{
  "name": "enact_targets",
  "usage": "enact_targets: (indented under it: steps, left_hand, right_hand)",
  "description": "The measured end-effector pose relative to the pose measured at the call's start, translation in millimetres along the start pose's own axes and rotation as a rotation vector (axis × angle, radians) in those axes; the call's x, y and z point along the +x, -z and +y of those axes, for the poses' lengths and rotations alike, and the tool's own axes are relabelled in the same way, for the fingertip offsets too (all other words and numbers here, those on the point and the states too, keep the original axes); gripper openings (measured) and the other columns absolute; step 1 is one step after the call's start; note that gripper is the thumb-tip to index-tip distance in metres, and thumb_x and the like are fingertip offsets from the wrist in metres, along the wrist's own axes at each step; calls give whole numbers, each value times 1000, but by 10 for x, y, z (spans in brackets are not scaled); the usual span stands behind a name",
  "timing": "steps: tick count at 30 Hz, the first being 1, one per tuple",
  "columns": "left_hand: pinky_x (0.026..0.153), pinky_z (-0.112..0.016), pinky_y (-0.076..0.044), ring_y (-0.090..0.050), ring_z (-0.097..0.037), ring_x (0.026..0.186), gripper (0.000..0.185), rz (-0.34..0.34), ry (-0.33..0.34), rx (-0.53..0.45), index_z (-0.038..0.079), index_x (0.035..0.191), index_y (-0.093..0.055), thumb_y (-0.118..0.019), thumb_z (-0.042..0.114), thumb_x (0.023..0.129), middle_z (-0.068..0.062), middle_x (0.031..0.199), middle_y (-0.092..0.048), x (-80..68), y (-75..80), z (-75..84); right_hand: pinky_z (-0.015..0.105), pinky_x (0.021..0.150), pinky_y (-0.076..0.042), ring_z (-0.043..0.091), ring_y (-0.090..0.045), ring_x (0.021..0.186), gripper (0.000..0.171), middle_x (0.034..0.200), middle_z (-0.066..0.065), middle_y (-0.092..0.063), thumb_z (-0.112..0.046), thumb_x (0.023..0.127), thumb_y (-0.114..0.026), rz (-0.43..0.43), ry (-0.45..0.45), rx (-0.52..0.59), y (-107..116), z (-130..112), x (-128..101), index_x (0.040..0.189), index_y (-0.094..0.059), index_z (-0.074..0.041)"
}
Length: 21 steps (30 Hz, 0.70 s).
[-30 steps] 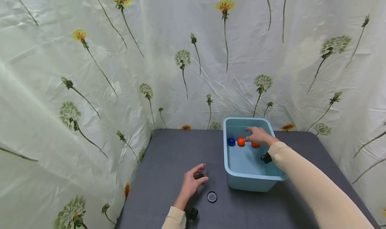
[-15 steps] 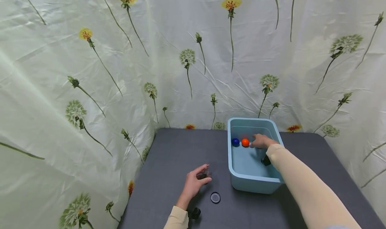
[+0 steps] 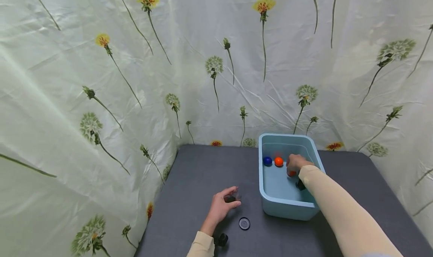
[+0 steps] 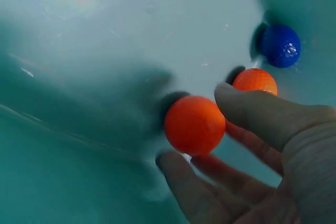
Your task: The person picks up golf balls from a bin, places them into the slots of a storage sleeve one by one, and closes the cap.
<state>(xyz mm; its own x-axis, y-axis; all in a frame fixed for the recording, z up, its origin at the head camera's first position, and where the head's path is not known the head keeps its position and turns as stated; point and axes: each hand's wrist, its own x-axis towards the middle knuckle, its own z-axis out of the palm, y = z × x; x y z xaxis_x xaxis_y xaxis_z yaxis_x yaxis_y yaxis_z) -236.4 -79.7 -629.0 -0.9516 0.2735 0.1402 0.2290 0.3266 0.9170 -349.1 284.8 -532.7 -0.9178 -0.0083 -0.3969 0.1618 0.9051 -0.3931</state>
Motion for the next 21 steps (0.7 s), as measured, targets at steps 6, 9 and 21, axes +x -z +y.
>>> enact_targets:
  steps: [6, 9, 21]
  left_hand:
    - [97, -46, -49, -61, -17, 116, 55, -18, -3, 53, 26, 133, -67, -86, 25, 81, 8, 124, -67, -16, -38, 40]
    - [100, -48, -47, -60, -19, 119, 56, -35, -11, 64, 27, 133, -67, -86, 25, 80, 9, 124, -66, -5, -59, 63]
    - [87, -41, -52, -62, -15, 105, 53, 27, 6, 54, 25, 130, -69, -86, 27, 80, 10, 118, -68, 30, -54, 64]
  right_hand:
    - [34, 62, -47, 26, -56, 75, 22, 84, 10, -60, 11, 75, -73, -71, 23, -43, -55, -27, -26, 90, -69, -5]
    - [34, 61, -46, 26, -56, 74, 24, 83, 10, -60, 12, 73, -73, -96, 20, -41, -67, -18, -38, 87, -69, -7]
    - [29, 54, -48, 20, -56, 62, 23, 77, 7, -62, 10, 71, -79, -118, 143, -144, 6, -42, -74, 81, -70, -9]
